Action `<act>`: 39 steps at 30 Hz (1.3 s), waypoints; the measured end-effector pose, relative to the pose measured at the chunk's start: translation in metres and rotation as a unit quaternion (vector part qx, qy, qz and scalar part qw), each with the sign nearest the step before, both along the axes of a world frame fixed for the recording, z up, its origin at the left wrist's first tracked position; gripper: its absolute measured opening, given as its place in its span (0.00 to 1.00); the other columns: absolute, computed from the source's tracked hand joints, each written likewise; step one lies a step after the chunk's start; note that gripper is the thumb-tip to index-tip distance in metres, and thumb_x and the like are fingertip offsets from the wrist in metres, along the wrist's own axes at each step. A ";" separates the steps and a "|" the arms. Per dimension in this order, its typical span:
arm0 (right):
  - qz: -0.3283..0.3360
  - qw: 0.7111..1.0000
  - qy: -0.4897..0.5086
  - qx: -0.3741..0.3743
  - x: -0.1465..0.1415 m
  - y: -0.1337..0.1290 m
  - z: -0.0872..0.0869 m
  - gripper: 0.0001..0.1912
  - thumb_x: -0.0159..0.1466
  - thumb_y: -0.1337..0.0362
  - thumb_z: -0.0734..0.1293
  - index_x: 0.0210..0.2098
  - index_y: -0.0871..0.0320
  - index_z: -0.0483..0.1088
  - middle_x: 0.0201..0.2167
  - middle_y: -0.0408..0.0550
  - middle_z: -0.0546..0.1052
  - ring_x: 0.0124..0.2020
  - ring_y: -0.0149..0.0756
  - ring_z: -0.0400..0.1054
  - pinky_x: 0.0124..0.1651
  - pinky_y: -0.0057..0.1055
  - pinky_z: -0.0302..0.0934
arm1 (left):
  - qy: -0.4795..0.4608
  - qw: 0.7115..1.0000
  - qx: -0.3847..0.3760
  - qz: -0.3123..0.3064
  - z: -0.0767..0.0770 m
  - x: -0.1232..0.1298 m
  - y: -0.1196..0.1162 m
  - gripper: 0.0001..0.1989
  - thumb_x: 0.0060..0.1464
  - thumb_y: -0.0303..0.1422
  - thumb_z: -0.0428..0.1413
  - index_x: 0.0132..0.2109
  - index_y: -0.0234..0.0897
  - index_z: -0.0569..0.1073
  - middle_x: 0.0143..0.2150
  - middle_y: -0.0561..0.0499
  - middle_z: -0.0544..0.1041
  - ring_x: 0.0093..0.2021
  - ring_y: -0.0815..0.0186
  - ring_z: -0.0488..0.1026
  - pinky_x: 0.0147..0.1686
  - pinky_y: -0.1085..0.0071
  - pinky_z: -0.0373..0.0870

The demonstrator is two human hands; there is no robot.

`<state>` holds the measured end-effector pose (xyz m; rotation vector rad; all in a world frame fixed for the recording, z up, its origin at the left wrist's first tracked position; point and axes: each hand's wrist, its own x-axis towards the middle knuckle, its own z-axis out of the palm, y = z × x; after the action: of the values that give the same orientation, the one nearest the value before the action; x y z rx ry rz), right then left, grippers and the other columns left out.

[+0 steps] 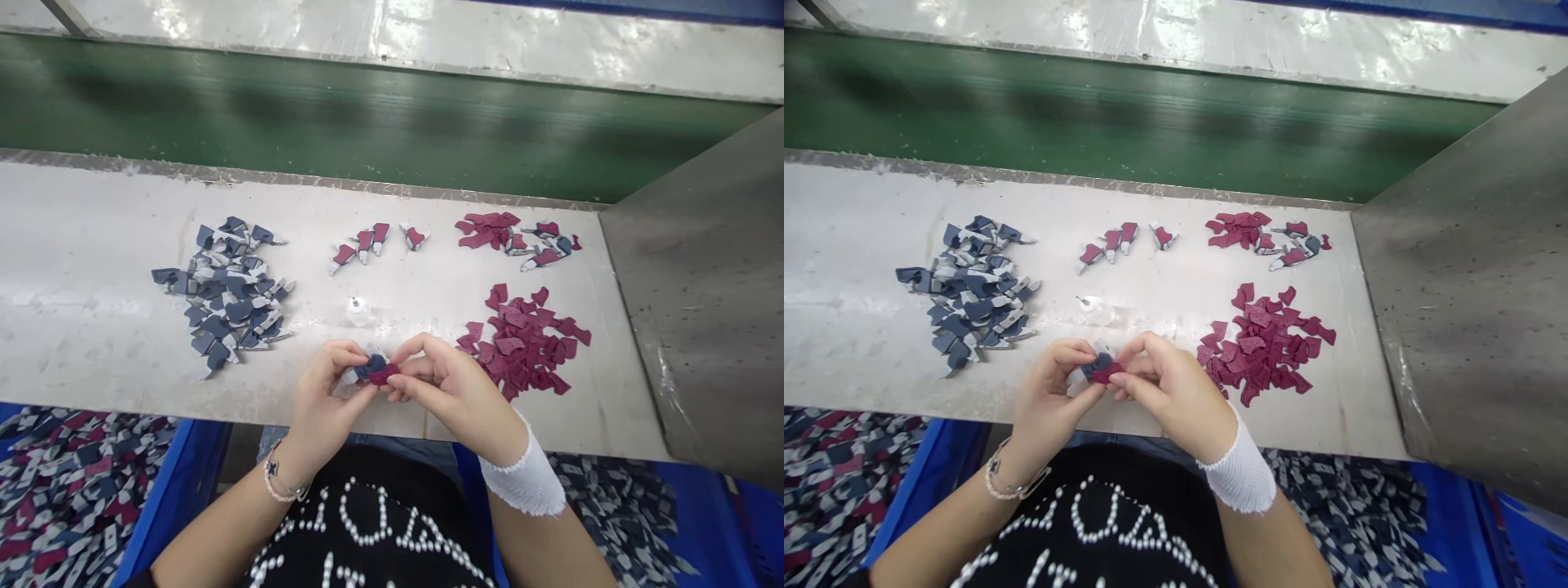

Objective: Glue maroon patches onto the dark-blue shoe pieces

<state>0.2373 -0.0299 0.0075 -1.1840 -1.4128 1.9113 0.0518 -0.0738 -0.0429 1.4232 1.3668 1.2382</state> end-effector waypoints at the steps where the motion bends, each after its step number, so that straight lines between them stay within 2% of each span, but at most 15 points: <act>1: -0.006 1.000 0.002 -0.007 0.000 0.000 -0.001 0.04 0.67 0.64 0.69 0.39 0.55 0.68 0.34 0.43 0.81 0.37 0.35 0.77 0.44 0.35 0.71 | 0.005 1.000 0.005 0.000 0.000 -0.001 0.000 0.12 0.52 0.23 0.61 0.42 0.40 0.70 0.43 0.50 0.71 0.45 0.64 0.73 0.43 0.68 0.75; 6: -0.015 1.000 -0.022 0.012 0.004 0.004 -0.005 0.08 0.64 0.60 0.72 0.33 0.57 0.72 0.30 0.44 0.79 0.34 0.34 0.74 0.39 0.31 0.69 | 0.030 0.998 0.041 -0.027 0.003 -0.004 -0.003 0.13 0.54 0.24 0.62 0.44 0.41 0.70 0.44 0.49 0.72 0.45 0.63 0.74 0.43 0.66 0.76; 12: -0.022 0.999 -0.047 0.006 0.005 0.009 0.002 0.11 0.59 0.58 0.76 0.30 0.58 0.74 0.27 0.44 0.78 0.30 0.34 0.72 0.34 0.30 0.66 | 0.063 0.992 0.094 -0.055 0.006 -0.005 -0.004 0.15 0.52 0.25 0.65 0.44 0.40 0.71 0.42 0.50 0.74 0.44 0.65 0.75 0.43 0.67 0.77; 21: -0.004 0.998 -0.066 0.002 0.003 0.012 0.010 0.13 0.56 0.56 0.77 0.29 0.58 0.75 0.28 0.46 0.79 0.29 0.35 0.72 0.32 0.31 0.65 | 0.061 0.988 0.119 -0.079 0.014 -0.009 0.000 0.15 0.51 0.24 0.66 0.43 0.40 0.72 0.39 0.51 0.74 0.41 0.65 0.75 0.40 0.68 0.78; 25: 0.005 0.999 -0.041 -0.001 0.004 0.015 0.008 0.16 0.54 0.55 0.78 0.30 0.58 0.73 0.27 0.43 0.76 0.28 0.32 0.69 0.31 0.29 0.63 | 0.026 0.991 0.091 -0.092 0.016 -0.011 -0.001 0.15 0.50 0.24 0.67 0.41 0.41 0.72 0.39 0.51 0.75 0.41 0.64 0.76 0.40 0.67 0.78; 29: 0.060 0.998 0.018 -0.014 0.004 0.016 0.005 0.15 0.61 0.54 0.74 0.40 0.57 0.73 0.32 0.43 0.74 0.33 0.32 0.67 0.38 0.30 0.65 | -0.035 0.992 0.054 -0.104 0.017 -0.015 -0.002 0.15 0.49 0.23 0.67 0.41 0.41 0.72 0.40 0.52 0.74 0.40 0.66 0.74 0.39 0.69 0.77; 32: 0.091 0.994 0.049 -0.025 0.003 0.014 0.007 0.10 0.65 0.57 0.69 0.40 0.58 0.74 0.34 0.44 0.74 0.36 0.33 0.68 0.41 0.30 0.64 | -0.024 0.991 0.060 -0.117 0.020 -0.017 -0.003 0.16 0.48 0.23 0.68 0.41 0.41 0.73 0.39 0.52 0.74 0.40 0.67 0.74 0.40 0.70 0.77; 35: 0.084 0.996 0.031 0.015 0.002 0.012 0.013 0.07 0.67 0.60 0.68 0.37 0.58 0.74 0.33 0.44 0.75 0.35 0.33 0.69 0.39 0.29 0.64 | -0.010 0.990 0.068 -0.120 0.023 -0.018 -0.003 0.16 0.47 0.23 0.68 0.41 0.41 0.73 0.39 0.53 0.75 0.40 0.67 0.74 0.41 0.70 0.77; 39: 0.082 0.987 -0.038 0.130 0.000 0.007 0.021 0.07 0.68 0.63 0.66 0.36 0.58 0.74 0.31 0.43 0.75 0.34 0.33 0.68 0.38 0.28 0.63 | -0.005 0.990 0.076 -0.115 0.025 -0.017 -0.003 0.17 0.46 0.22 0.69 0.41 0.41 0.74 0.39 0.53 0.76 0.39 0.67 0.75 0.41 0.70 0.78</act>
<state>0.2375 -0.0228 0.0285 -1.0537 -1.7886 1.7336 0.0346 -0.0765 -0.0180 1.6276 1.0838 1.2154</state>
